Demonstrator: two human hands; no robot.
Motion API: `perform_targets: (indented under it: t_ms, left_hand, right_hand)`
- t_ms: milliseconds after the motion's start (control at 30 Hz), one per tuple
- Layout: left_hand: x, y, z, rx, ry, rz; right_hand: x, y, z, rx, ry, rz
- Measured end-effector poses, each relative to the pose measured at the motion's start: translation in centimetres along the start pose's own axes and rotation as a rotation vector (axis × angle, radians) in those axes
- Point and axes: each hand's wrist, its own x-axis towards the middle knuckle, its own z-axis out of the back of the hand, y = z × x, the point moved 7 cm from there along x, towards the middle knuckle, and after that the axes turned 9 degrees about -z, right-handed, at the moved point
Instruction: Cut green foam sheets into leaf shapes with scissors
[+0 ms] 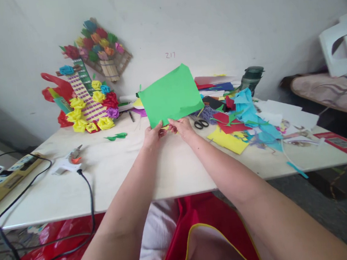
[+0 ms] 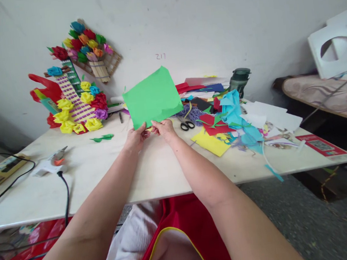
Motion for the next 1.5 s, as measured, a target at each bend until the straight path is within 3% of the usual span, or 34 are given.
perform_targets:
  t_ms: [233, 467, 800, 1100, 1333, 1500]
  left_hand:
    - [-0.1, -0.4, 0.2, 0.135, -0.007, -0.057]
    - [-0.4, -0.9, -0.6, 0.285, 0.054, -0.123]
    - [0.6, -0.5, 0.1, 0.288, 0.08, -0.153]
    - [0.7, -1.3, 0.8, 0.328, 0.026, -0.17]
    - [0.1, -1.1, 0.1, 0.197, 0.055, -0.119]
    - [-0.1, -0.9, -0.2, 0.113, 0.044, -0.096]
  right_hand:
    - [-0.3, -0.2, -0.7, -0.04, 0.076, -0.035]
    - [0.0, -0.3, 0.0, -0.074, -0.038, -0.039]
    - [-0.3, 0.0, -0.2, -0.037, -0.014, 0.011]
    - [0.8, -0.2, 1.6, 0.073, -0.072, -0.031]
    - [0.7, 0.1, 1.7, 0.07, -0.112, -0.005]
    - [0.3, -0.1, 0.5, 0.053, -0.025, 0.026]
